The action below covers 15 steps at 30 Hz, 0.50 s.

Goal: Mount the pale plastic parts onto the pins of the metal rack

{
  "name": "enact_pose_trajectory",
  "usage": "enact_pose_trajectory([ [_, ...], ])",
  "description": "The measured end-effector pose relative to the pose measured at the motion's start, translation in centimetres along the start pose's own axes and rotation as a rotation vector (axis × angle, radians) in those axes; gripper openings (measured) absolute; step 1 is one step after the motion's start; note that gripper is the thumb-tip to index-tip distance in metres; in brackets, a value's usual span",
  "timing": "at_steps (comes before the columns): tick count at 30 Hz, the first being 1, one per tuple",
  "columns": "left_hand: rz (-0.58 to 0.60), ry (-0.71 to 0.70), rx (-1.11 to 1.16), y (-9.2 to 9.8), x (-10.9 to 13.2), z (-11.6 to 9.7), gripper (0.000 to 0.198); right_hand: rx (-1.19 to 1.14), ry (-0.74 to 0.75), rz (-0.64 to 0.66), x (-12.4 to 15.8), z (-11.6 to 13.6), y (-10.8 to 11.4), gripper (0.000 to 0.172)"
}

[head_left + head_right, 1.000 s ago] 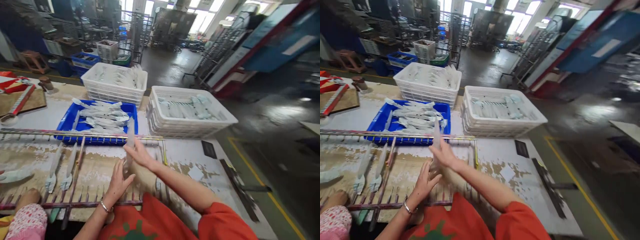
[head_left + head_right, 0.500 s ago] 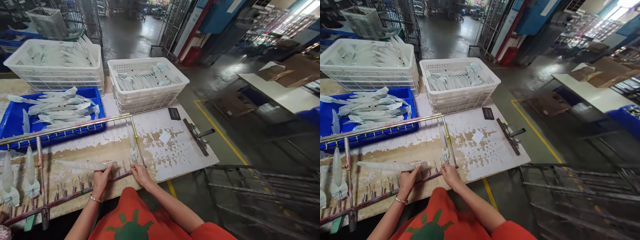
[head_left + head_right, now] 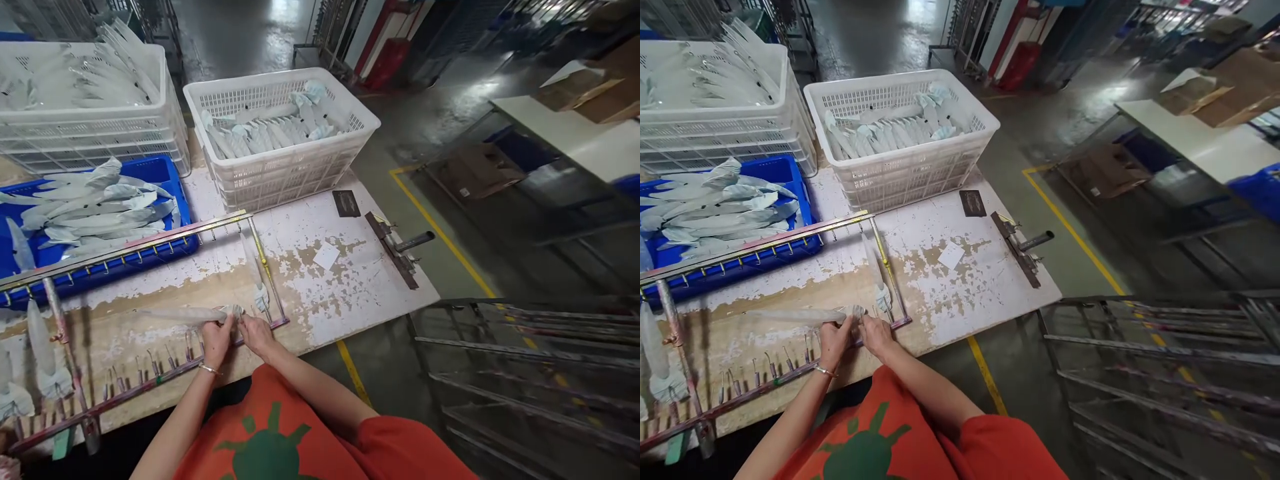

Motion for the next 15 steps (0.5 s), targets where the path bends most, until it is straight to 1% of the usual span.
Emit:
enact_pose_trajectory([
  [3,0.053,-0.052,0.027,-1.2,0.2,0.3,0.042,-0.014,0.020,-0.003,0.2,-0.3,-0.4,0.028],
  [5,0.068,-0.071,0.028,-1.6,0.3,0.4,0.042,-0.005,0.021,0.000,0.2,-0.3,-0.4,0.028],
  [10,0.089,-0.087,-0.004,-1.8,0.4,0.8,0.043,0.050,0.018,0.021,0.2,0.1,-0.1,0.027],
  [15,0.062,-0.065,0.003,-1.8,0.4,1.2,0.050,0.100,0.052,0.036,0.2,0.5,0.2,0.027],
])
Point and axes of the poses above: each hand's wrist, its own x-axis away from the middle knuckle, its own y-axis out of the back of the hand, z = x × y, the point moved 5 cm from there along -x, towards the middle knuckle
